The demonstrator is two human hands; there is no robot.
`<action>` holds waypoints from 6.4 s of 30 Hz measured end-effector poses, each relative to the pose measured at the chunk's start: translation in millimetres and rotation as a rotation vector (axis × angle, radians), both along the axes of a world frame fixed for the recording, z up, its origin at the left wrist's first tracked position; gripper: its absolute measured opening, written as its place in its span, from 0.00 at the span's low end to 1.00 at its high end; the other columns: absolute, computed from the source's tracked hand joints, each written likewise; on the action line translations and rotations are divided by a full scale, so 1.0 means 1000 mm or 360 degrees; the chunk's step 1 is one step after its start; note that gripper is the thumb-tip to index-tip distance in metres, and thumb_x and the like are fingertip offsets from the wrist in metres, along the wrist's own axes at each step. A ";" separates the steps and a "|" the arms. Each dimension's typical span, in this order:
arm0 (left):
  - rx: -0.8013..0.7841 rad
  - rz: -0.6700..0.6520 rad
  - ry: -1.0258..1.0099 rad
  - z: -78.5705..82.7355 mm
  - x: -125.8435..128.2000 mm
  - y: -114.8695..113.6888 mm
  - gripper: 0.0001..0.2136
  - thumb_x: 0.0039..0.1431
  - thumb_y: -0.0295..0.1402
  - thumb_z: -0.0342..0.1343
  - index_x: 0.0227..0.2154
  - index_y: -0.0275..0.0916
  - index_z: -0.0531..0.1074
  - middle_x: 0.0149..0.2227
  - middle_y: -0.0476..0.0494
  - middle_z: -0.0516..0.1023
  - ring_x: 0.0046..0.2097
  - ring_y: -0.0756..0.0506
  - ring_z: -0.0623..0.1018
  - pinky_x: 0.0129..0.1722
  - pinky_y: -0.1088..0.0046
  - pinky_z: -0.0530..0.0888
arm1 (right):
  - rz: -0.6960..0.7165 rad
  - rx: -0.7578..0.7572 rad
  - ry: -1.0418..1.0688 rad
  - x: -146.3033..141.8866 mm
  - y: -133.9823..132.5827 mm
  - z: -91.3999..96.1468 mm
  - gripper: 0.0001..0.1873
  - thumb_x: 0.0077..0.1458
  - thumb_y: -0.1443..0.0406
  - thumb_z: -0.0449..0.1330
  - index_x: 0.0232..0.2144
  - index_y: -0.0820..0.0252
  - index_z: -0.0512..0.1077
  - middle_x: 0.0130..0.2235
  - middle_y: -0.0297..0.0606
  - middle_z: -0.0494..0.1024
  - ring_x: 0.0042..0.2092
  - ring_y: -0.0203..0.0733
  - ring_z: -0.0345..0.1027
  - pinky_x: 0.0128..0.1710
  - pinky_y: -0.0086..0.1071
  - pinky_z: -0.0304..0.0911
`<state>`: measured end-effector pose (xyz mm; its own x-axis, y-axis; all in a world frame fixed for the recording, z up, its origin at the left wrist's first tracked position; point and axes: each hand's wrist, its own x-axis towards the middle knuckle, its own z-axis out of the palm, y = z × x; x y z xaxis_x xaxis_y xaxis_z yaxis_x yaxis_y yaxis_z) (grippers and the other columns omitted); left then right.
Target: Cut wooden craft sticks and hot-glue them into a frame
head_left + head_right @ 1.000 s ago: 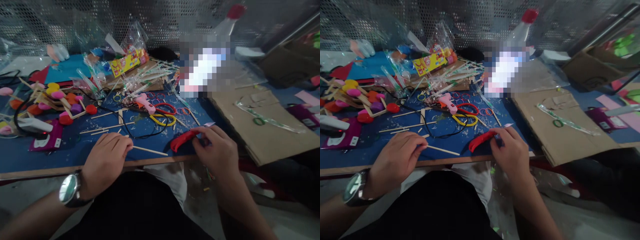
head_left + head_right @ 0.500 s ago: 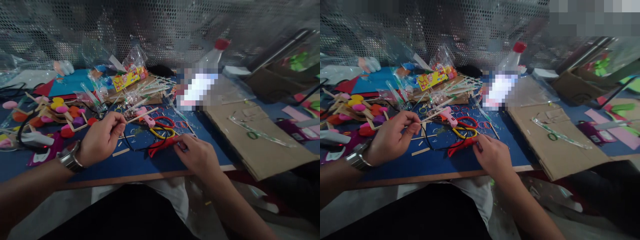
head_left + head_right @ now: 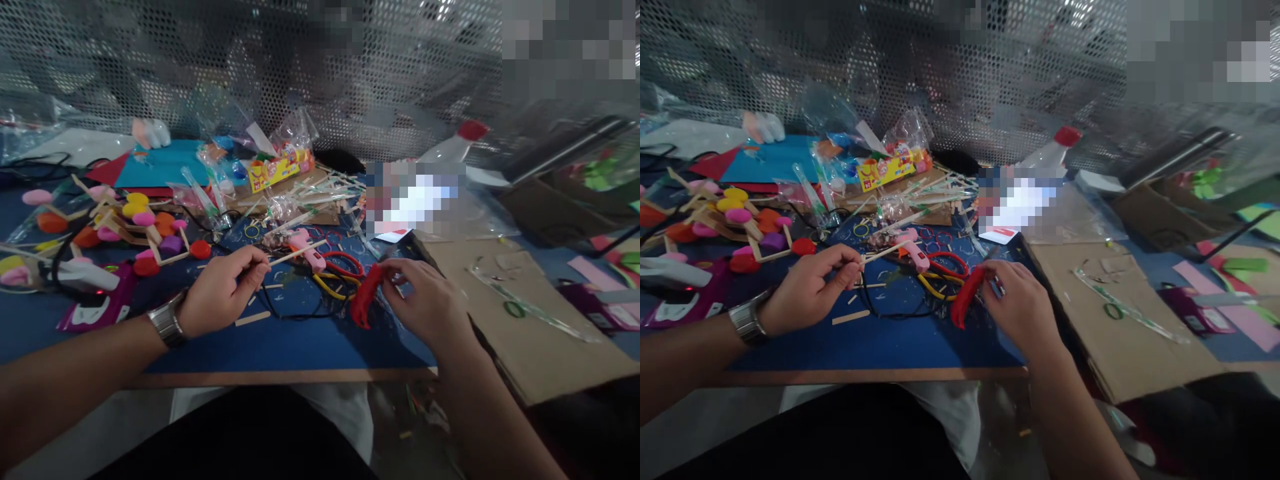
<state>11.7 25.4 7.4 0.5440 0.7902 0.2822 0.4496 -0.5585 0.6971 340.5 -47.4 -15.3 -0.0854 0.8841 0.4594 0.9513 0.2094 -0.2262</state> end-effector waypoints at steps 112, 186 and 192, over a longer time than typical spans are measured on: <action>-0.0900 -0.0884 -0.0209 0.001 0.008 -0.015 0.15 0.73 0.34 0.43 0.31 0.36 0.69 0.24 0.54 0.66 0.26 0.54 0.68 0.26 0.82 0.66 | 0.1303 -0.1079 0.1585 -0.112 0.030 0.017 0.25 0.71 0.62 0.45 0.20 0.57 0.60 0.20 0.29 0.63 0.22 0.31 0.55 0.24 0.28 0.55; 0.0186 -0.0425 -0.0163 -0.004 -0.001 -0.020 0.06 0.70 0.31 0.53 0.38 0.38 0.74 0.28 0.52 0.80 0.28 0.53 0.78 0.30 0.79 0.67 | 0.1259 -0.0760 0.1410 -0.098 0.040 0.026 0.06 0.54 0.72 0.70 0.35 0.59 0.79 0.32 0.35 0.83 0.33 0.35 0.77 0.35 0.27 0.71; 0.0151 -0.0366 -0.0100 -0.003 -0.003 -0.021 0.08 0.70 0.32 0.52 0.37 0.39 0.75 0.26 0.53 0.79 0.25 0.53 0.75 0.27 0.79 0.65 | 0.1123 -0.0796 0.1523 -0.099 0.038 0.026 0.08 0.52 0.72 0.71 0.34 0.56 0.82 0.31 0.34 0.85 0.31 0.35 0.79 0.32 0.25 0.72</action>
<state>8.4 4.9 4.5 0.6854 0.6160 0.3882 0.2607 -0.7054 0.6591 241.7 -9.1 10.5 -0.4246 0.8755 0.2306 0.0868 0.2929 -0.9522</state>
